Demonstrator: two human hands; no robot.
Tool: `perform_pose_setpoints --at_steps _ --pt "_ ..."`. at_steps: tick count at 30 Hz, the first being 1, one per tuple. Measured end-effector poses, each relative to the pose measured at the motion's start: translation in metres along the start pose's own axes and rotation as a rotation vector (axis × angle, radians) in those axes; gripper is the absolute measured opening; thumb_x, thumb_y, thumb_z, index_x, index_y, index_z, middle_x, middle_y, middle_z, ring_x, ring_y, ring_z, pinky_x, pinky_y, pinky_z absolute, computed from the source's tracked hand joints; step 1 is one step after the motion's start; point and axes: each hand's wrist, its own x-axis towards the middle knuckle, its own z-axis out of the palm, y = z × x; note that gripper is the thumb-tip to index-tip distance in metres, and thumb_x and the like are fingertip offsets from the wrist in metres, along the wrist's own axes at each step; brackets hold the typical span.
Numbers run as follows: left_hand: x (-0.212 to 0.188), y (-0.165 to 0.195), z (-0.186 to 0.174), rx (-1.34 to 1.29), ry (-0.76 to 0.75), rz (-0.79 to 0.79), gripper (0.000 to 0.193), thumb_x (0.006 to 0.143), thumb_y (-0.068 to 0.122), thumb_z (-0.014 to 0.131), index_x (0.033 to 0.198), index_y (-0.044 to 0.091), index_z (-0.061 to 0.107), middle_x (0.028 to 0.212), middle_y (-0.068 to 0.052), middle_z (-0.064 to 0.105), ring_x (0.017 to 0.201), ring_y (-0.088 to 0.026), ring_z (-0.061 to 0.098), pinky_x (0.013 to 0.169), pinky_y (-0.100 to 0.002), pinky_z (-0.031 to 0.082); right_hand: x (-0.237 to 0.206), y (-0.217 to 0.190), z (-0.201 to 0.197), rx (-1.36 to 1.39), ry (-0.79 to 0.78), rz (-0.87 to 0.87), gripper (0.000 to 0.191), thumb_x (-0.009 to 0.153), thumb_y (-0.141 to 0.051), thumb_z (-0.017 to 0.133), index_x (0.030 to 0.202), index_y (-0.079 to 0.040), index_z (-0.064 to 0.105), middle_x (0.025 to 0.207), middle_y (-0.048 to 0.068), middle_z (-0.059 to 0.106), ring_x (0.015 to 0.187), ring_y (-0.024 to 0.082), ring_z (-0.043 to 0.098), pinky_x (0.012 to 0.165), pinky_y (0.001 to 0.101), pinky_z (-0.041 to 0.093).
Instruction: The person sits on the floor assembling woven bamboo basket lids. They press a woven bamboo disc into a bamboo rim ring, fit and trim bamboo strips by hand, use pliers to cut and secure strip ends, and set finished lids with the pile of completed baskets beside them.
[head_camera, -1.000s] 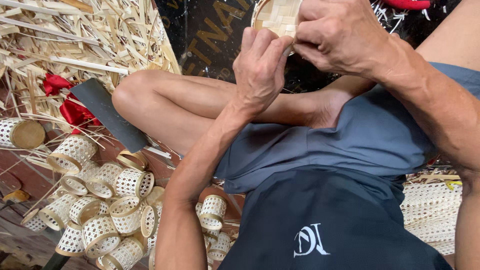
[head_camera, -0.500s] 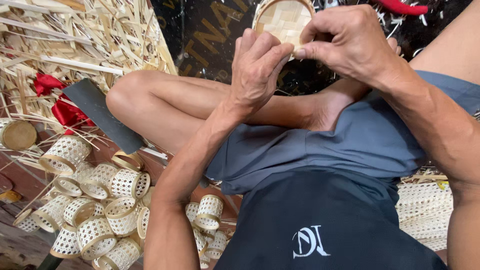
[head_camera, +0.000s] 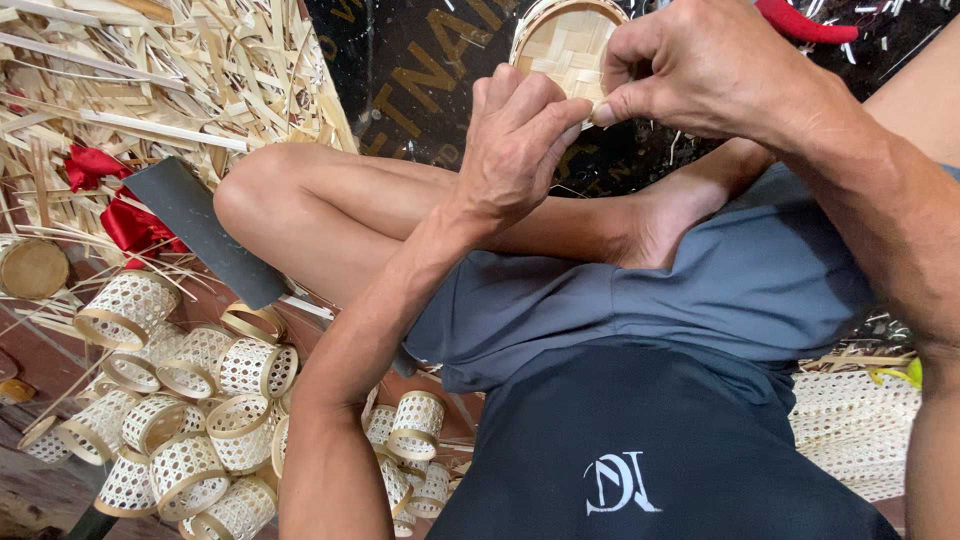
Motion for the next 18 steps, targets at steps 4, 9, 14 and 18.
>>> perform_pose_setpoints --at_steps 4,9,14,18 --pt "0.001 -0.001 0.0 -0.02 0.034 0.007 0.027 0.091 0.011 0.078 0.116 0.011 0.069 0.101 -0.001 0.057 0.097 -0.025 0.051 0.084 -0.042 0.037 -0.003 0.002 0.001 0.094 0.072 -0.084 0.026 0.087 -0.022 0.087 0.095 -0.003 0.072 0.071 0.006 0.064 0.062 0.014 0.059 0.057 0.0319 0.046" --pt "0.0 -0.001 0.005 -0.035 0.074 0.015 0.023 0.092 0.009 0.08 0.113 0.011 0.072 0.099 -0.001 0.058 0.096 -0.025 0.05 0.084 -0.041 0.036 -0.007 0.009 0.007 0.244 0.079 -0.063 0.023 0.088 -0.017 0.086 0.095 -0.002 0.07 0.072 0.002 0.062 0.066 0.009 0.056 0.059 0.0285 0.045" --pt "-0.002 -0.004 0.005 -0.089 0.056 0.005 0.025 0.089 0.006 0.08 0.112 0.013 0.072 0.099 0.001 0.059 0.097 -0.023 0.05 0.086 -0.04 0.035 -0.002 0.013 0.003 0.289 0.003 0.005 0.021 0.086 -0.017 0.085 0.094 -0.004 0.072 0.069 0.002 0.06 0.064 0.009 0.052 0.055 0.0297 0.042" --pt "0.0 -0.006 0.007 -0.092 0.037 -0.018 0.023 0.09 0.008 0.08 0.11 0.017 0.074 0.098 0.003 0.059 0.098 -0.021 0.05 0.087 -0.039 0.034 0.004 0.012 -0.002 0.185 -0.016 0.055 0.02 0.085 -0.018 0.085 0.094 -0.004 0.072 0.065 0.003 0.059 0.058 0.011 0.054 0.051 0.0312 0.043"
